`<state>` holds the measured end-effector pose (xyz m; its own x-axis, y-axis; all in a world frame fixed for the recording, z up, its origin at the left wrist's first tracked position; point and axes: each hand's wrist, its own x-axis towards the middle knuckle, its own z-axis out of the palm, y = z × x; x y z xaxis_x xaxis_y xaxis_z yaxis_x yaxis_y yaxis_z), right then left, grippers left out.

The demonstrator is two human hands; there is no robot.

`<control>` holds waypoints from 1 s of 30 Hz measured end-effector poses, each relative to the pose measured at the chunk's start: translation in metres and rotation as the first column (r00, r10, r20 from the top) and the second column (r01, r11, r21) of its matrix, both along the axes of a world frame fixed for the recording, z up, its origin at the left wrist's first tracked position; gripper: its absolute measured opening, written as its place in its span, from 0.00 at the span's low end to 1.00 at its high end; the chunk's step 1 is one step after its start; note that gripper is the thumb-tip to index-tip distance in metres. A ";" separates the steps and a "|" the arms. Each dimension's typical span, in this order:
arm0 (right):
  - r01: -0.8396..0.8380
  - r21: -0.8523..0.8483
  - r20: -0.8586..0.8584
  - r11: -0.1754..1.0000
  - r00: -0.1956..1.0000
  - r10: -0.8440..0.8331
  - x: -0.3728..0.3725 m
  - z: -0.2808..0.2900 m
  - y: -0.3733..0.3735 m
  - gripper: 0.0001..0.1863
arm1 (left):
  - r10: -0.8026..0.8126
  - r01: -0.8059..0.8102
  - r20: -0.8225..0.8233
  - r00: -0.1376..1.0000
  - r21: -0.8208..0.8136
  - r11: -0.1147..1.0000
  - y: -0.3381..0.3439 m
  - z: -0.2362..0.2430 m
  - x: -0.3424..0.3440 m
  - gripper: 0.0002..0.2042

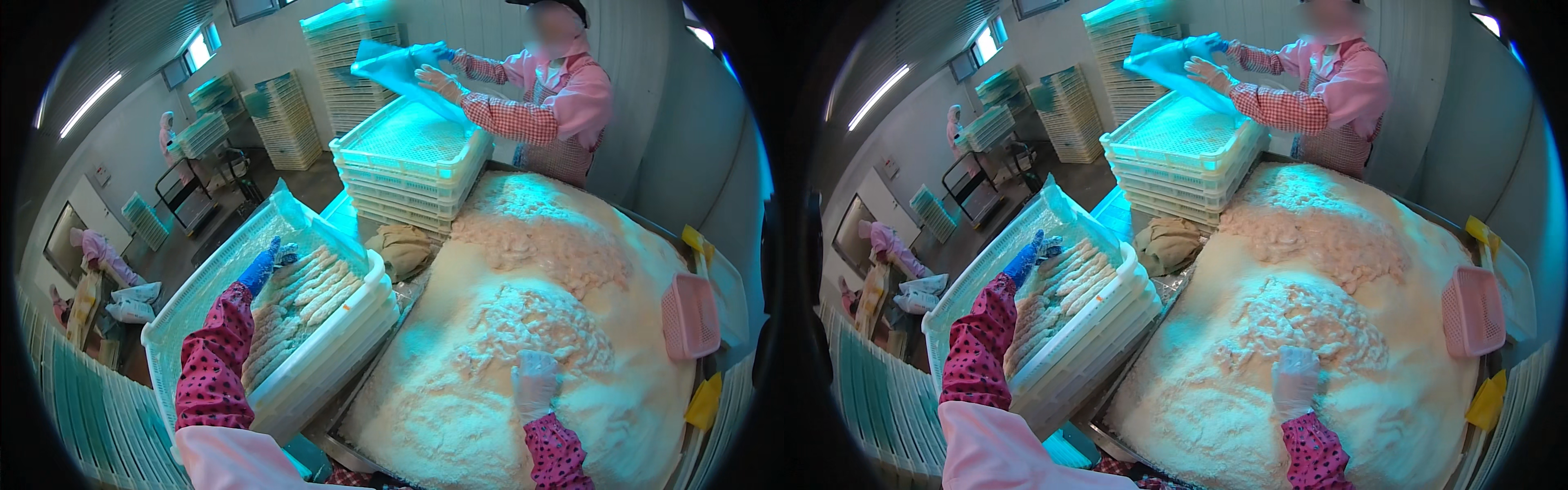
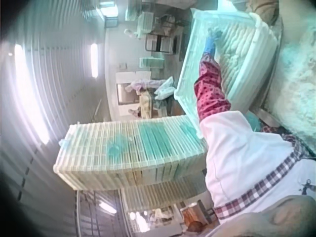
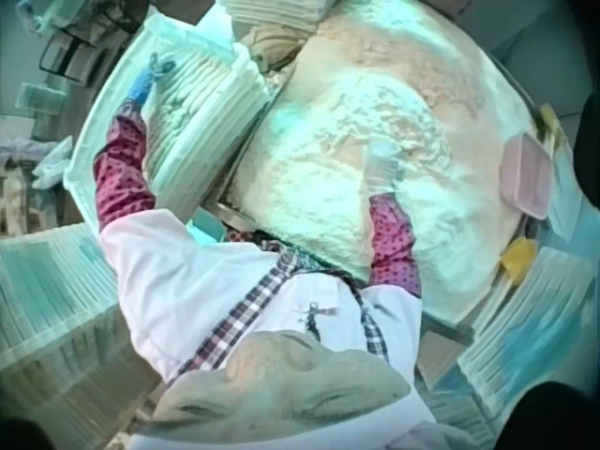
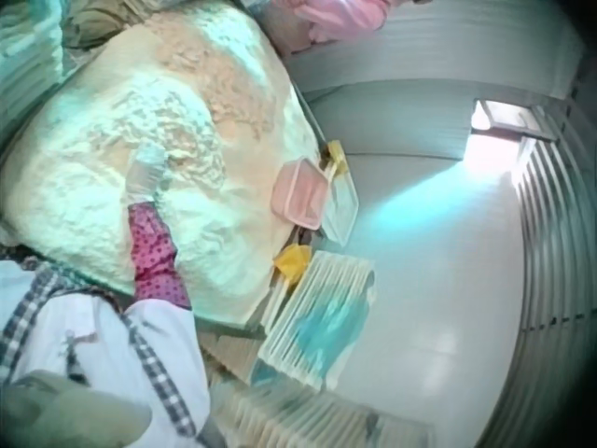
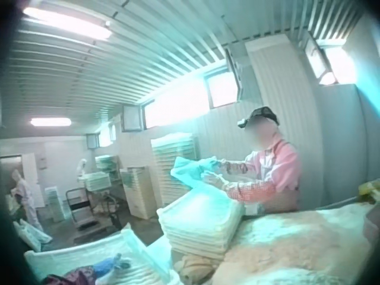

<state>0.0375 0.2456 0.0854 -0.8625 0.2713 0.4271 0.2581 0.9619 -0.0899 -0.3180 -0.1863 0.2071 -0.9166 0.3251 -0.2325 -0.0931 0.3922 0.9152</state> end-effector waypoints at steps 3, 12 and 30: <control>0.031 0.106 0.036 0.994 0.999 -0.035 -0.004 -0.013 0.017 0.17 | -0.138 0.138 -0.010 0.990 0.060 0.989 0.007 -0.010 -0.024 0.30; -0.228 -0.150 0.192 0.962 0.948 0.255 0.058 0.004 -0.037 0.17 | -0.125 0.118 -0.013 0.992 0.441 0.890 0.113 0.048 0.158 0.23; -0.149 -0.466 0.023 0.872 0.983 0.181 0.132 0.006 -0.003 0.40 | -0.671 0.611 -0.560 0.485 -0.332 0.719 0.240 -0.167 0.342 0.22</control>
<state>0.1696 0.2427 0.0917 -0.9331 0.2753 0.2315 0.1195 0.8443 -0.5223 0.0239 0.0538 0.0401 -0.3915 0.8912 0.2291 0.7672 0.1787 0.6161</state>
